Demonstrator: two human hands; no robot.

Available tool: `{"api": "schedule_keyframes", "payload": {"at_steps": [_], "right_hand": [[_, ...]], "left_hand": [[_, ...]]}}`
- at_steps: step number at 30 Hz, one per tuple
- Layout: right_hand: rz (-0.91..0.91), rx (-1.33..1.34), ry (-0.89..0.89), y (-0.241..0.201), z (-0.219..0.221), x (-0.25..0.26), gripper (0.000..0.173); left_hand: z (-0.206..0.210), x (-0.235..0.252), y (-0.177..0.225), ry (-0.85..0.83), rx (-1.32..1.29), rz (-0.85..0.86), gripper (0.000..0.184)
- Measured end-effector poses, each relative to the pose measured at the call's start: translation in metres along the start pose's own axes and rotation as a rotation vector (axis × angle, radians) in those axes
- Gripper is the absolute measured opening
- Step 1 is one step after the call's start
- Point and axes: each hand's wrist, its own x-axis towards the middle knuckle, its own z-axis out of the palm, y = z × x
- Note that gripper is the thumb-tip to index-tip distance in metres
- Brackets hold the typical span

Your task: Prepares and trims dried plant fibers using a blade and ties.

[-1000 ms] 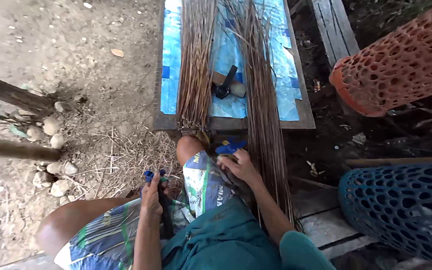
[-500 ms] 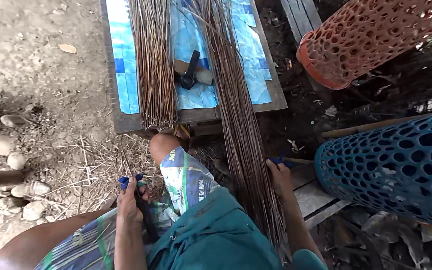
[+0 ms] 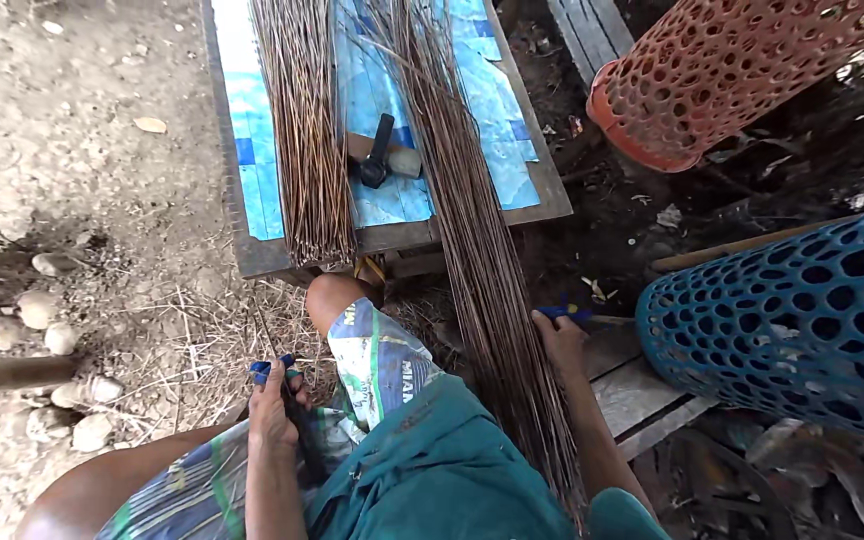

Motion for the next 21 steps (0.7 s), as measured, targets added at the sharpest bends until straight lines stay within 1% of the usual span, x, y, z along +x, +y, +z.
{"api": "schedule_keyframes", "payload": {"at_steps": [2, 5, 7, 10, 12, 13, 16, 18, 19, 20, 21], "right_hand": [[-0.03, 0.021, 0.047, 0.003, 0.007, 0.001, 0.029], [0.027, 0.131, 0.17, -0.001, 0.005, 0.0, 0.03], [0.034, 0.219, 0.208, 0.001, 0.0, 0.003, 0.027], [0.008, 0.248, 0.153, 0.003, -0.01, 0.004, 0.025], [0.007, 0.198, 0.08, -0.003, -0.016, -0.001, 0.029], [-0.022, 0.191, 0.094, -0.006, -0.016, -0.004, 0.029], [-0.273, 0.19, 0.203, -0.023, -0.018, -0.014, 0.029], [-0.492, 0.07, 0.197, -0.041, -0.031, -0.025, 0.032], [-0.599, 0.001, 0.15, -0.055, -0.039, -0.032, 0.034], [-0.686, -0.03, 0.06, -0.071, -0.045, -0.04, 0.035], [-0.729, 0.009, -0.068, -0.087, -0.048, -0.051, 0.033]], "left_hand": [[0.0, -0.002, 0.001, 0.011, 0.005, -0.006, 0.033], [-0.001, -0.001, 0.001, 0.023, -0.007, -0.005, 0.033], [-0.001, 0.0, 0.001, 0.023, -0.003, 0.0, 0.034], [0.001, -0.001, 0.001, 0.011, 0.014, -0.004, 0.034], [0.001, -0.002, 0.002, 0.007, 0.029, -0.004, 0.032], [0.001, -0.002, 0.003, 0.011, 0.025, -0.005, 0.032], [-0.002, -0.001, 0.004, 0.028, -0.016, -0.013, 0.034], [-0.003, -0.001, 0.004, -0.006, -0.044, 0.006, 0.037], [-0.003, -0.003, 0.005, -0.054, -0.063, 0.039, 0.037], [-0.004, -0.009, 0.007, -0.127, -0.08, 0.089, 0.037], [-0.006, -0.019, 0.009, -0.223, -0.094, 0.158, 0.036]]}}
